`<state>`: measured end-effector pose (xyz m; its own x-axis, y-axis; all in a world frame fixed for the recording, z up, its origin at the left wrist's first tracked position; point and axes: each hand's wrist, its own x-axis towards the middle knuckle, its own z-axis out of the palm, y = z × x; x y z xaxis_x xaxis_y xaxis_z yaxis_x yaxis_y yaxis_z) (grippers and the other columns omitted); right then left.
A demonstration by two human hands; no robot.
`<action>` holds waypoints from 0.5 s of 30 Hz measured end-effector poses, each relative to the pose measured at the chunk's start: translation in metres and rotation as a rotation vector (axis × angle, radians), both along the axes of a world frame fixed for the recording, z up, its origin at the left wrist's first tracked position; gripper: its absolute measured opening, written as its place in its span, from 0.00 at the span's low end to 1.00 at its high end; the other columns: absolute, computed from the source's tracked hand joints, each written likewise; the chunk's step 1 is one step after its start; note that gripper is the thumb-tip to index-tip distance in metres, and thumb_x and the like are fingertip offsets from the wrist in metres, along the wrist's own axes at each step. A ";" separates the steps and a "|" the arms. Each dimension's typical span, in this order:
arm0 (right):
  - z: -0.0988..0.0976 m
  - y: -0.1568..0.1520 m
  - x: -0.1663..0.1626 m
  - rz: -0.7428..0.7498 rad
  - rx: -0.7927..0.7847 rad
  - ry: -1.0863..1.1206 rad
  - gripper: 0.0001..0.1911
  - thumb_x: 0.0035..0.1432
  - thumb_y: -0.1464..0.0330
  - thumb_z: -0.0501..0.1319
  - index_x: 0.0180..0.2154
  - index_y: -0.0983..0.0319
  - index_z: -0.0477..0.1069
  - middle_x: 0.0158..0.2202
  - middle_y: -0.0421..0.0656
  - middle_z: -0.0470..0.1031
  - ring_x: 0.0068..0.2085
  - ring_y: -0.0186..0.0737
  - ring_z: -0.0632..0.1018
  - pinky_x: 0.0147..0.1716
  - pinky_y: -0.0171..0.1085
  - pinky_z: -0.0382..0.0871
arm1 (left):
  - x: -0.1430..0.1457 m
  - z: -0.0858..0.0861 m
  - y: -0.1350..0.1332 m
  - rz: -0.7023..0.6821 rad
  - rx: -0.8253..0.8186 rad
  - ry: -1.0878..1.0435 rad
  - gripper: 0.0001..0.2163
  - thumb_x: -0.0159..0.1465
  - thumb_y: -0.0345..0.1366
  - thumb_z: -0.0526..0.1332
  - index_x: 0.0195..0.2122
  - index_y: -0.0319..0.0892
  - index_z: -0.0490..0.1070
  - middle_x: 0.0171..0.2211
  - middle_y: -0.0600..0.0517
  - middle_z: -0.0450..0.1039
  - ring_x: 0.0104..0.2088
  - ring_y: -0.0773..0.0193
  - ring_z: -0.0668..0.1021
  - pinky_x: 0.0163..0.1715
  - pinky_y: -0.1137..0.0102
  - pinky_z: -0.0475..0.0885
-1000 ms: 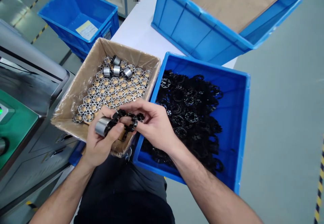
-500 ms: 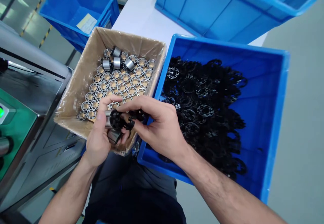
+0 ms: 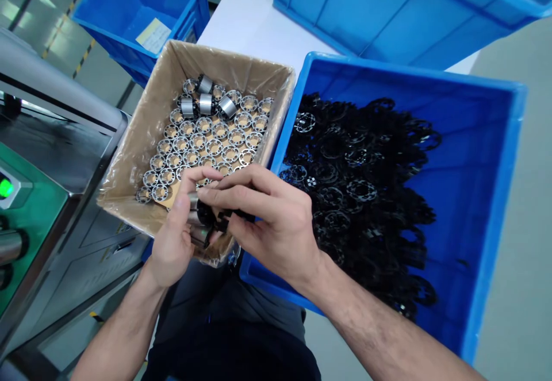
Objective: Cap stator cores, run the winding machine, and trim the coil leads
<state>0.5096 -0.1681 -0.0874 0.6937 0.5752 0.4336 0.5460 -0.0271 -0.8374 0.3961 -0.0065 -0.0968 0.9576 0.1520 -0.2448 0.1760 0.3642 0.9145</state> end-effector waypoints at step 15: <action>0.008 -0.004 0.008 -0.020 0.118 0.400 0.24 0.66 0.75 0.83 0.30 0.56 0.71 0.41 0.40 0.88 0.36 0.38 0.86 0.30 0.37 0.83 | 0.020 -0.003 0.005 0.223 0.020 -0.116 0.20 0.82 0.58 0.69 0.45 0.46 0.80 0.24 0.57 0.74 0.20 0.69 0.72 0.22 0.73 0.67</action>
<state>0.5176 -0.1723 -0.0790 0.8313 0.5224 0.1899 0.1772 0.0747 -0.9813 0.4158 -0.0012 -0.0997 0.9213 0.3666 -0.1297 -0.0137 0.3638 0.9314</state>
